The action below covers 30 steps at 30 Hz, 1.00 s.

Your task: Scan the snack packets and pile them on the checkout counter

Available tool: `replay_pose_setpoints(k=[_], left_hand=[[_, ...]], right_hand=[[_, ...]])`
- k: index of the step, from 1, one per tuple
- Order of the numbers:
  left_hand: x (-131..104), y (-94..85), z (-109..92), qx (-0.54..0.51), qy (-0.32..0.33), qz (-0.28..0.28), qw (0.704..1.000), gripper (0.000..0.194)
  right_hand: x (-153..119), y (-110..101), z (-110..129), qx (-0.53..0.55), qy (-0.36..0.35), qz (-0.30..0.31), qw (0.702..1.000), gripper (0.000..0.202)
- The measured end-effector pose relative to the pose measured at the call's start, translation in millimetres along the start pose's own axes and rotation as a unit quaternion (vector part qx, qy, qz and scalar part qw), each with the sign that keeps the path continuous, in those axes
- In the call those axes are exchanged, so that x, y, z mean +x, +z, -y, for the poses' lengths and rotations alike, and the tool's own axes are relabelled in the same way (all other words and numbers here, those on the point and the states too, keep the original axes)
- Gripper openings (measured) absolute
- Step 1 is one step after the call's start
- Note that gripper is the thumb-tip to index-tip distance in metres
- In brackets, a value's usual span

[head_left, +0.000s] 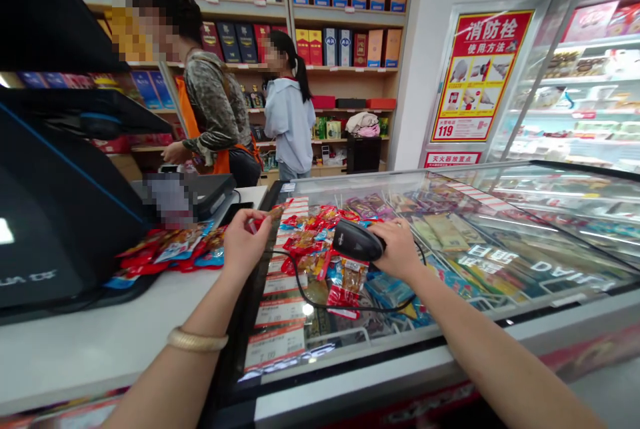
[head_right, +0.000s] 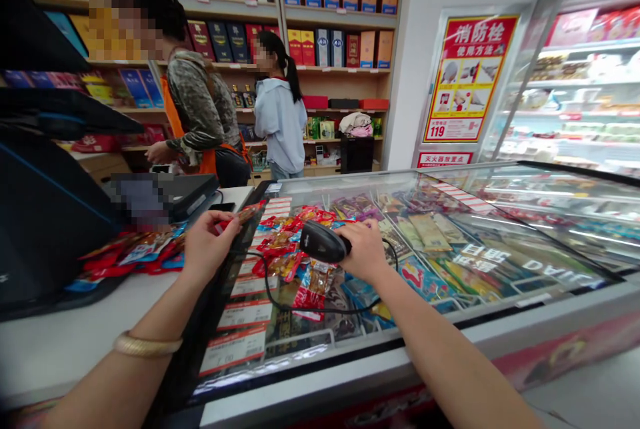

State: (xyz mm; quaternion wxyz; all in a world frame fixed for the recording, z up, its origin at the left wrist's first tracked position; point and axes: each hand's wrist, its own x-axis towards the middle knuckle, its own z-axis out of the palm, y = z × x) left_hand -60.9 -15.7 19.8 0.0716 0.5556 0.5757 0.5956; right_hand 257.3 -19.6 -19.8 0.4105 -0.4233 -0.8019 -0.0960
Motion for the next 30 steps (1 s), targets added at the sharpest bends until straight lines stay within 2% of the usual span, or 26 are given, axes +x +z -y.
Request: replay_pose_setpoints(k=[2,4,6,8,11,13,15,17,19,21,22,24,26,28,30], left_hand=[[10.1,-29.4,7.0,0.071,0.048,-0.028,0.996,0.014],[21.8,-64.4,17.1,0.182,0.083,-0.053,0.978,0.011],[33.7,-98.9,27.6,0.273,0.065,-0.077,0.957,0.010],[44.1,-127.0,35.5,0.346,0.014,-0.096,0.933,0.009],[52.3,-151.3,40.2,0.417,-0.077,-0.069,0.903,0.013],[52.1,-157.3,40.1,0.445,-0.129,-0.027,0.886,0.017],[48.9,-158.7,40.2,0.468,-0.152,0.001,0.871,0.021],[45.0,-157.4,41.8,0.483,-0.131,-0.013,0.866,0.024],[42.4,-152.1,43.6,0.478,-0.073,-0.054,0.874,0.027],[41.3,-139.5,43.2,0.449,0.000,-0.070,0.891,0.031],[40.8,-129.5,41.4,0.426,0.033,-0.060,0.902,0.032],[38.2,-102.1,34.4,0.373,0.088,-0.012,0.924,0.035],[31.6,-67.4,24.1,0.323,0.107,0.055,0.939,0.038],[20.8,-30.9,13.0,0.297,0.079,0.134,0.942,0.041],[7.7,1.7,3.5,0.295,0.054,0.204,0.932,0.042]], right_hand=[[-0.6,0.2,-0.3,0.002,-0.002,-0.006,1.000,0.019],[-0.8,-0.1,-0.2,0.001,0.000,-0.007,1.000,0.019],[-0.7,-0.5,0.0,0.001,0.001,-0.008,1.000,0.019],[-0.6,-0.8,0.2,0.003,-0.001,-0.012,1.000,0.020],[-0.3,-1.0,0.6,0.011,-0.006,-0.020,1.000,0.020],[-0.2,-1.3,1.1,0.013,-0.007,-0.025,1.000,0.020],[0.0,-1.5,1.3,0.009,-0.004,-0.026,1.000,0.019],[0.2,-1.5,0.9,0.002,0.001,-0.022,1.000,0.020],[0.3,-1.0,-0.3,-0.001,0.006,-0.020,1.000,0.021],[0.4,-0.4,-2.0,-0.006,0.012,-0.020,1.000,0.024],[0.5,-0.2,-2.9,-0.008,0.013,-0.021,1.000,0.024],[0.7,0.3,-4.4,-0.011,0.014,-0.026,0.999,0.025],[0.8,0.9,-5.3,-0.010,0.017,-0.030,0.999,0.025],[0.6,1.8,-5.7,-0.007,0.021,-0.031,0.999,0.024],[0.4,2.9,-5.6,-0.005,0.023,-0.030,0.999,0.023]])
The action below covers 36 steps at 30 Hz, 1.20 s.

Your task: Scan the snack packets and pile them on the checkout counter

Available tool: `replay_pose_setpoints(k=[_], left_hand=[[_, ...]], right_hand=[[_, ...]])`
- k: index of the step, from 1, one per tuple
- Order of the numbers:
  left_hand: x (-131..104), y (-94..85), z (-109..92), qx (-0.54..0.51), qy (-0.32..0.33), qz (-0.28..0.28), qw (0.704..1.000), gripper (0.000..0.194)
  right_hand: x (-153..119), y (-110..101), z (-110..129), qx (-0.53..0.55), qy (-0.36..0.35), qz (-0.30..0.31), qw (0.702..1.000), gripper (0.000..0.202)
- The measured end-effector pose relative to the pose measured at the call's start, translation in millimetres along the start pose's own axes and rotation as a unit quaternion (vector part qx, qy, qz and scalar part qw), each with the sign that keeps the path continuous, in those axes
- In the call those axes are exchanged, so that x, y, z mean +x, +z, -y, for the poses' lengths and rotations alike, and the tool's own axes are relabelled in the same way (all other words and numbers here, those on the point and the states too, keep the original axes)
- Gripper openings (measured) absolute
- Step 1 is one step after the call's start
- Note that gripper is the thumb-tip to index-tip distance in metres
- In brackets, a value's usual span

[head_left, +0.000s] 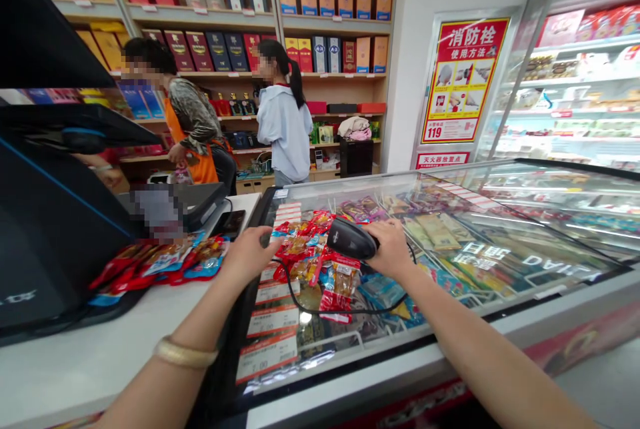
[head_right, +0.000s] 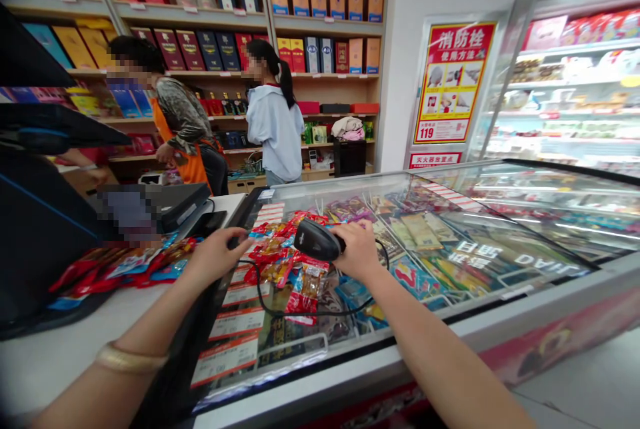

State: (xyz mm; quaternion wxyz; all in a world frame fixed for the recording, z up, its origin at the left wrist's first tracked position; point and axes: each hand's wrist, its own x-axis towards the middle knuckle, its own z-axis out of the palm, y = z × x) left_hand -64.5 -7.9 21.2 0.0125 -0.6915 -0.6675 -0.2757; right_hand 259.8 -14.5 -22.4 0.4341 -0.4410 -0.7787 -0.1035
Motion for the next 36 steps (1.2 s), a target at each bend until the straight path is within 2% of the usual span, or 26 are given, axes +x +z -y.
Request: replay_pose_setpoints(k=[4,8,19,22,24,26,30,36], left_hand=[[-4.5,32.9,-36.1,0.009,0.029,0.058,0.998,0.036],[-10.3,46.5,-47.2,0.035,0.022,0.091,0.995,0.039],[-15.5,47.0,-38.1,0.017,0.021,0.047,0.999,0.033],[-13.1,45.5,-30.7,-0.049,0.012,0.016,0.999,0.030],[-11.3,44.2,-25.4,-0.128,-0.017,-0.012,0.992,0.029],[-10.3,42.7,-21.2,-0.238,-0.058,-0.032,0.969,0.033],[-11.1,39.0,-19.5,-0.447,-0.124,-0.021,0.886,0.050],[-14.2,30.3,-29.8,-0.555,-0.144,-0.002,0.819,0.046]], right_hand=[[-0.1,0.9,1.5,0.003,0.001,0.004,1.000,0.023],[0.5,-0.8,3.1,0.004,-0.001,0.014,1.000,0.022],[0.4,-1.2,2.7,-0.006,0.000,0.013,1.000,0.022],[0.2,-1.2,2.6,-0.006,-0.002,0.005,1.000,0.022],[0.2,-1.6,2.7,-0.009,-0.001,0.005,1.000,0.022],[0.4,-2.3,3.0,-0.010,0.004,0.009,1.000,0.023],[1.0,-3.6,3.8,-0.007,0.010,0.017,1.000,0.024],[0.9,-3.7,3.7,-0.001,0.002,0.025,1.000,0.024]])
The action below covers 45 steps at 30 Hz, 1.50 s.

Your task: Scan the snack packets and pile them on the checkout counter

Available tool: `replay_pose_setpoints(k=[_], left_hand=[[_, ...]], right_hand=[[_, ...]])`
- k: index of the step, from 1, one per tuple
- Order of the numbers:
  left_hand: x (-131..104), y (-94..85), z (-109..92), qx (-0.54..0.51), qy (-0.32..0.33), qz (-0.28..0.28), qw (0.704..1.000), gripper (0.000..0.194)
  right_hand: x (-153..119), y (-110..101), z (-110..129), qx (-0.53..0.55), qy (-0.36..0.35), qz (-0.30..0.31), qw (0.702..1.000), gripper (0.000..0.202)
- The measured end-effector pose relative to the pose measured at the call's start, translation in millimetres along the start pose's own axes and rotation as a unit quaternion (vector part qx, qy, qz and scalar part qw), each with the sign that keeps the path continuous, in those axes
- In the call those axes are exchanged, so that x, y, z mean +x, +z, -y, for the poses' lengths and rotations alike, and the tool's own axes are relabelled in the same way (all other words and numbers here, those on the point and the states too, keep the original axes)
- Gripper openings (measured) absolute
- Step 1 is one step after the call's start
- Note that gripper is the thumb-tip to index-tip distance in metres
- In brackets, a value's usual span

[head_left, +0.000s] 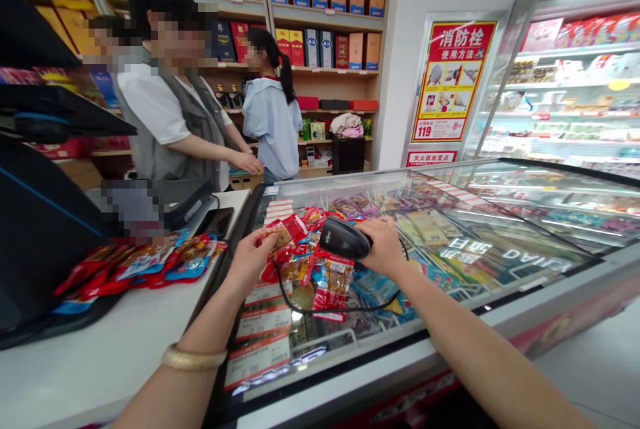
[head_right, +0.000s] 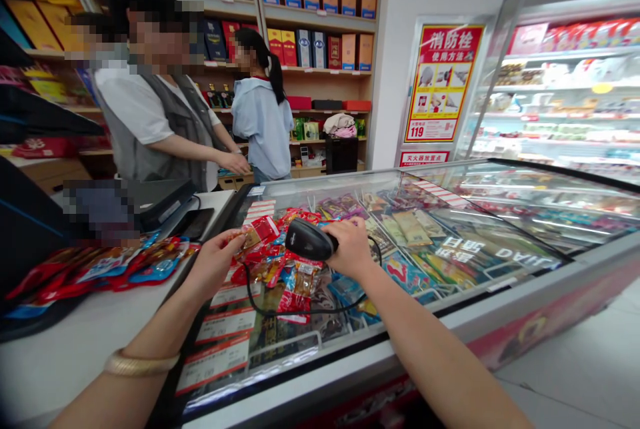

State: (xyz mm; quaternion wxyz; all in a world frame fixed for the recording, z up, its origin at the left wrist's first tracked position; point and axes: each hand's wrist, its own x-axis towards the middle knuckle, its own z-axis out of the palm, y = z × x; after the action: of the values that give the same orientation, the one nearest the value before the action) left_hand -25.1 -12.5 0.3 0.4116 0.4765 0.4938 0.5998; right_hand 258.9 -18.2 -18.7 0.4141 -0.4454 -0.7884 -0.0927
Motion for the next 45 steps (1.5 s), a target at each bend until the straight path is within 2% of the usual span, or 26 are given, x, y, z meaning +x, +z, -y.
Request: replay_pose_setpoints(k=[5,9,15,22,38,45], left_hand=[[-5.3,1.4,-10.6,-0.166,-0.093,0.009,0.982,0.021],[-8.2,5.1,-15.9,-0.233,-0.137,-0.003,0.963,0.019],[-14.1,17.2,-15.5,-0.235,-0.107,-0.052,0.965,0.025],[-16.8,23.8,-11.1,-0.230,-0.059,-0.055,0.970,0.033],[-21.0,27.3,-7.0,-0.212,-0.065,0.007,0.975,0.039],[-21.7,27.3,-5.1,-0.205,-0.067,0.015,0.976,0.041]], right_hand=[[0.4,-0.9,-0.8,0.001,-0.014,0.000,1.000,0.024],[0.5,-2.0,0.7,0.000,-0.018,-0.002,1.000,0.023],[0.9,-2.1,4.9,0.013,-0.027,0.017,0.999,0.022],[2.1,-3.1,7.9,0.018,-0.021,0.038,0.999,0.025],[4.2,-3.5,8.4,0.003,-0.002,0.060,0.998,0.029],[4.2,-3.3,8.0,0.012,0.005,0.055,0.998,0.027]])
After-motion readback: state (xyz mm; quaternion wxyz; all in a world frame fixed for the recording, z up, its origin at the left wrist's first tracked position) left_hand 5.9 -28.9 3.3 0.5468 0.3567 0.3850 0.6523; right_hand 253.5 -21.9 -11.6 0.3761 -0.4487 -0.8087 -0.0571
